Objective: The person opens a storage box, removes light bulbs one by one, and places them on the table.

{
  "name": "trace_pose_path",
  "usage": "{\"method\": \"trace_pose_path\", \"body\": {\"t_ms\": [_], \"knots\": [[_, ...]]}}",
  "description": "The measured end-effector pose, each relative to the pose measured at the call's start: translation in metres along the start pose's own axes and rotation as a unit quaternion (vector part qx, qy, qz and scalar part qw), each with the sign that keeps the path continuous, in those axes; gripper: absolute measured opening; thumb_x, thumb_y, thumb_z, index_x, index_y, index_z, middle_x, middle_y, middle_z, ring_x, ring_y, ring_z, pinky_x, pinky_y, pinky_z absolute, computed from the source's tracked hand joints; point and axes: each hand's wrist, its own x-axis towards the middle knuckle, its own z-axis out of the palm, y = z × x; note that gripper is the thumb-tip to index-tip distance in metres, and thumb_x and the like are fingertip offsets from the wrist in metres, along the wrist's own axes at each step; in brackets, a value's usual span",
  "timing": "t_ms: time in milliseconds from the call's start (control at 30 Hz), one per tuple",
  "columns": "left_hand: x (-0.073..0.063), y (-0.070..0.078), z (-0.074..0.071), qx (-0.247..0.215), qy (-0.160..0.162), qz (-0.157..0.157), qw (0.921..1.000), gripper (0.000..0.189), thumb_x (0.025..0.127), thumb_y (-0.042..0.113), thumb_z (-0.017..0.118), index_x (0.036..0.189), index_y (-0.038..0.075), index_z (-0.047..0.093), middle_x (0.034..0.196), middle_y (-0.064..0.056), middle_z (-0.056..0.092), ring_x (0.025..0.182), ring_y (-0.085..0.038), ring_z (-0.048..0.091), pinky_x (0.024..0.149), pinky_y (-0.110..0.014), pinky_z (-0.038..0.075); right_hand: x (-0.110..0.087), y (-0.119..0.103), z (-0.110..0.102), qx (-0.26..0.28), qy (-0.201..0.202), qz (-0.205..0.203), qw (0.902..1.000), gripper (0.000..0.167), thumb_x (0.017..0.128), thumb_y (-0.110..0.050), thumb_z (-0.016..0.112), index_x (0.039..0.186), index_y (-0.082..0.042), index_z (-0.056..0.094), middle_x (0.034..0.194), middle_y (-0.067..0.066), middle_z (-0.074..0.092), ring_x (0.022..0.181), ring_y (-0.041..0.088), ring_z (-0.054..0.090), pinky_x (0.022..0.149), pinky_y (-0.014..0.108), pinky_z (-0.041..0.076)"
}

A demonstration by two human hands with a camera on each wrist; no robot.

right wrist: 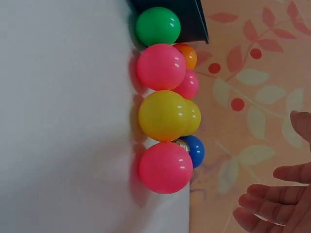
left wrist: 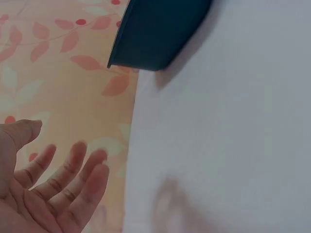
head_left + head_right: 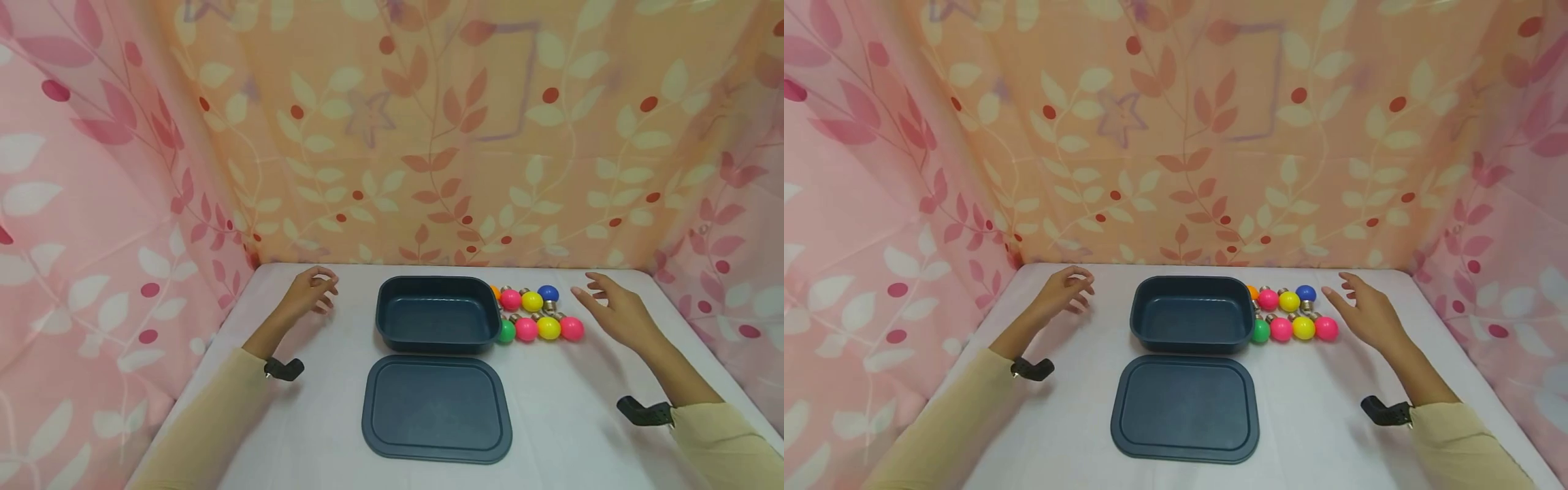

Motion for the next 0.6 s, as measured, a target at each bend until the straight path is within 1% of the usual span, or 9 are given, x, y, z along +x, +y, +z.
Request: {"method": "trace_pose_path", "body": {"t_ms": [67,100,167,267,333,400,467,533,600], "knots": [[0.001,0.005,-0.007,0.051,0.015,0.028,0.9982,0.036,0.103,0.031,0.062,0.126,0.005,0.057,0.107,-0.026,0.069,0.086,-0.051,0.069,0.063,-0.046,0.064,0.004,-0.006,-0.005,-0.014,-0.01,-0.011,0.9998,0.078,0.104,-0.053,0.047,0.153,0.006,0.03,0.139,0.039,0.045,0.122,0.059,0.047,0.086,0.07,0.052],[0.001,0.008,-0.01,0.076,0.023,0.039,0.996,0.037,0.102,0.032,0.063,0.128,0.006,0.057,0.109,-0.024,0.069,0.088,-0.049,0.069,0.062,-0.044,0.064,0.006,-0.01,-0.007,-0.021,-0.014,-0.016,0.9995,0.08,0.104,-0.054,0.047,0.154,0.006,0.029,0.142,0.039,0.042,0.124,0.06,0.045,0.088,0.072,0.05],[0.004,0.016,-0.017,0.13,0.042,0.061,0.9887,0.039,0.101,0.036,0.064,0.13,0.011,0.058,0.112,-0.02,0.069,0.089,-0.045,0.07,0.062,-0.04,0.063,0.011,-0.019,-0.011,-0.034,-0.015,-0.029,0.9989,0.082,0.103,-0.055,0.047,0.155,0.005,0.027,0.147,0.039,0.038,0.128,0.061,0.04,0.094,0.075,0.044],[0.008,0.027,-0.028,0.212,0.063,0.088,0.9713,0.045,0.1,0.045,0.063,0.133,0.015,0.058,0.119,-0.017,0.068,0.097,-0.038,0.068,0.075,-0.045,0.061,0.019,-0.032,-0.016,-0.054,-0.015,-0.043,0.9975,0.085,0.102,-0.058,0.048,0.158,0.001,0.023,0.154,0.036,0.03,0.135,0.061,0.032,0.1,0.081,0.03],[0.01,0.032,-0.033,0.253,0.072,0.103,0.9593,0.046,0.1,0.047,0.062,0.134,0.017,0.057,0.122,-0.017,0.067,0.101,-0.036,0.067,0.08,-0.05,0.059,0.025,-0.039,-0.018,-0.064,-0.011,-0.052,0.9965,0.087,0.101,-0.059,0.049,0.159,-0.001,0.02,0.156,0.035,0.027,0.139,0.059,0.027,0.101,0.083,0.024],[0.012,0.036,-0.038,0.28,0.08,0.113,0.95,0.05,0.1,0.049,0.06,0.135,0.015,0.055,0.125,-0.018,0.065,0.107,-0.037,0.064,0.086,-0.055,0.056,0.03,-0.044,-0.019,-0.075,-0.01,-0.057,0.9955,0.089,0.1,-0.061,0.048,0.161,-0.005,0.016,0.159,0.033,0.021,0.142,0.058,0.022,0.103,0.084,0.018],[0.013,0.038,-0.041,0.299,0.088,0.118,0.9426,0.053,0.1,0.05,0.059,0.138,0.014,0.053,0.129,-0.018,0.062,0.11,-0.038,0.063,0.086,-0.056,0.056,0.035,-0.047,-0.02,-0.083,-0.007,-0.063,0.9946,0.09,0.1,-0.061,0.048,0.162,-0.006,0.013,0.161,0.033,0.017,0.145,0.057,0.017,0.105,0.085,0.012],[0.013,0.041,-0.042,0.325,0.1,0.122,0.9326,0.057,0.1,0.052,0.058,0.141,0.013,0.051,0.135,-0.019,0.058,0.114,-0.04,0.061,0.088,-0.059,0.054,0.04,-0.051,-0.021,-0.09,-0.003,-0.064,0.9939,0.092,0.099,-0.063,0.047,0.162,-0.007,0.011,0.162,0.033,0.014,0.145,0.057,0.015,0.106,0.084,0.008],[0.015,0.043,-0.043,0.354,0.114,0.121,0.9202,0.062,0.099,0.055,0.056,0.144,0.013,0.049,0.139,-0.018,0.055,0.118,-0.039,0.059,0.091,-0.061,0.052,0.044,-0.054,-0.022,-0.098,-0.004,-0.062,0.9933,0.094,0.098,-0.066,0.046,0.163,-0.008,0.009,0.162,0.033,0.012,0.145,0.058,0.014,0.107,0.084,0.007]]}}
